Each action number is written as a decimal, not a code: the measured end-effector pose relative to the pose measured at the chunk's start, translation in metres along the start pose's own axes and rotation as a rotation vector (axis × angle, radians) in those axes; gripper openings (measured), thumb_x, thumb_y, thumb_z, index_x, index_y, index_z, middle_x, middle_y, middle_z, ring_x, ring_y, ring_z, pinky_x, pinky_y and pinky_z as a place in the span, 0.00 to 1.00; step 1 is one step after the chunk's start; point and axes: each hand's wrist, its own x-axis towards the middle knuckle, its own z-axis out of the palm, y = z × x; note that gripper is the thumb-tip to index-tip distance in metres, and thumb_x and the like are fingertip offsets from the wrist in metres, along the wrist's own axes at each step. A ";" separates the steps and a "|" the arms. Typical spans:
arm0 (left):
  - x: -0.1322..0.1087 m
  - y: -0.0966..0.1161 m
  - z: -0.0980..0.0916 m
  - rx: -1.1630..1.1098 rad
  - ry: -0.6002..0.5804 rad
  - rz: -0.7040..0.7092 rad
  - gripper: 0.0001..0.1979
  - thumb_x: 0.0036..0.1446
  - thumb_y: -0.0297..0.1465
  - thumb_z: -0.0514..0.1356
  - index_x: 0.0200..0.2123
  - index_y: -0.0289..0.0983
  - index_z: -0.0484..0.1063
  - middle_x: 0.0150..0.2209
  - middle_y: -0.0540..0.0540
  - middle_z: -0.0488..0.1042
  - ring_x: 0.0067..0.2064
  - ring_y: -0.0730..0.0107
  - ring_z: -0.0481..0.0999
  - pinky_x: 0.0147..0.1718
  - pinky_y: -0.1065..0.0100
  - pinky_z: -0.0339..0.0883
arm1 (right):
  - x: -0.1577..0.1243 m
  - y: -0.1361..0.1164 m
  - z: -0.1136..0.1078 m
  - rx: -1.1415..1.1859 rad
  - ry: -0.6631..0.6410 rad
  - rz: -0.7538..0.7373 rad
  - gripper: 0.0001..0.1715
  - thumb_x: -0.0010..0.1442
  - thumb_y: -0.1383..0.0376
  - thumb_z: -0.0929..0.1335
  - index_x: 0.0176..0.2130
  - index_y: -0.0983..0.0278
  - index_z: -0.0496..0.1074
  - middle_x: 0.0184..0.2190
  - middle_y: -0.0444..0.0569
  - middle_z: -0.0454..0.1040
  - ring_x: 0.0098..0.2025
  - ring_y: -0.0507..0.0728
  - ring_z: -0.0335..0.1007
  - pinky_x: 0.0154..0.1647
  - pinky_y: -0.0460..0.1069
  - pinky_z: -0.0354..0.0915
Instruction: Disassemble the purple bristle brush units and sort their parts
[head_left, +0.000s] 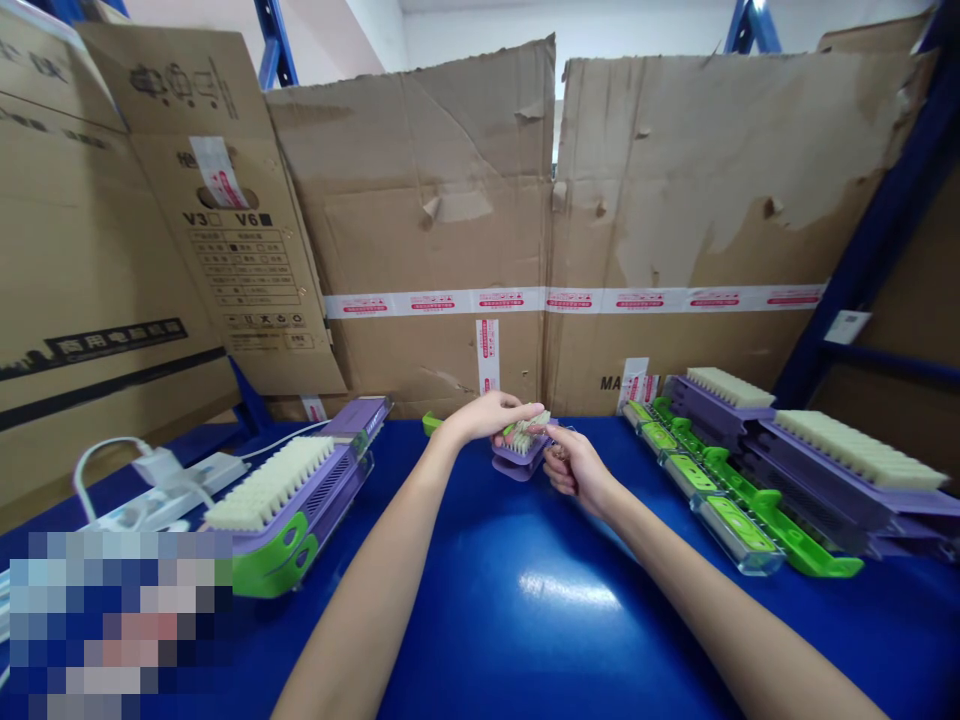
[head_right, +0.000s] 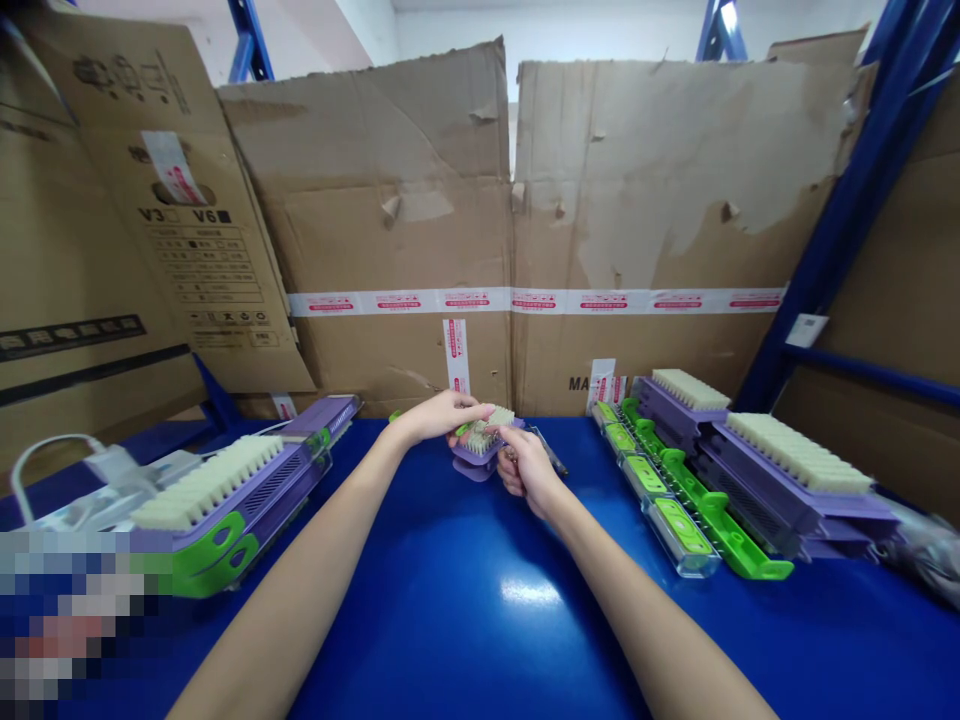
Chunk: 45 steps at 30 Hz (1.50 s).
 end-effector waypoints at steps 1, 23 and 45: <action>0.000 0.000 0.000 0.008 0.005 -0.009 0.30 0.47 0.57 0.53 0.28 0.33 0.70 0.19 0.50 0.68 0.18 0.75 0.66 0.19 0.72 0.59 | 0.001 0.002 0.000 -0.060 0.030 -0.045 0.26 0.53 0.50 0.64 0.45 0.65 0.65 0.10 0.31 0.48 0.10 0.45 0.38 0.10 0.40 0.38; 0.004 -0.043 -0.012 0.220 0.163 -0.435 0.14 0.54 0.41 0.55 0.28 0.35 0.66 0.15 0.51 0.66 0.14 0.77 0.62 0.16 0.73 0.59 | -0.002 0.004 -0.017 -1.436 0.574 -0.546 0.28 0.63 0.55 0.56 0.57 0.66 0.59 0.37 0.52 0.76 0.34 0.57 0.73 0.32 0.47 0.62; -0.003 -0.045 -0.013 0.428 -0.044 -0.587 0.13 0.49 0.40 0.57 0.27 0.36 0.65 0.19 0.48 0.68 0.19 0.71 0.68 0.22 0.67 0.65 | -0.002 -0.001 -0.016 -1.535 0.699 -0.290 0.30 0.62 0.59 0.57 0.61 0.66 0.53 0.30 0.52 0.76 0.32 0.60 0.74 0.30 0.49 0.62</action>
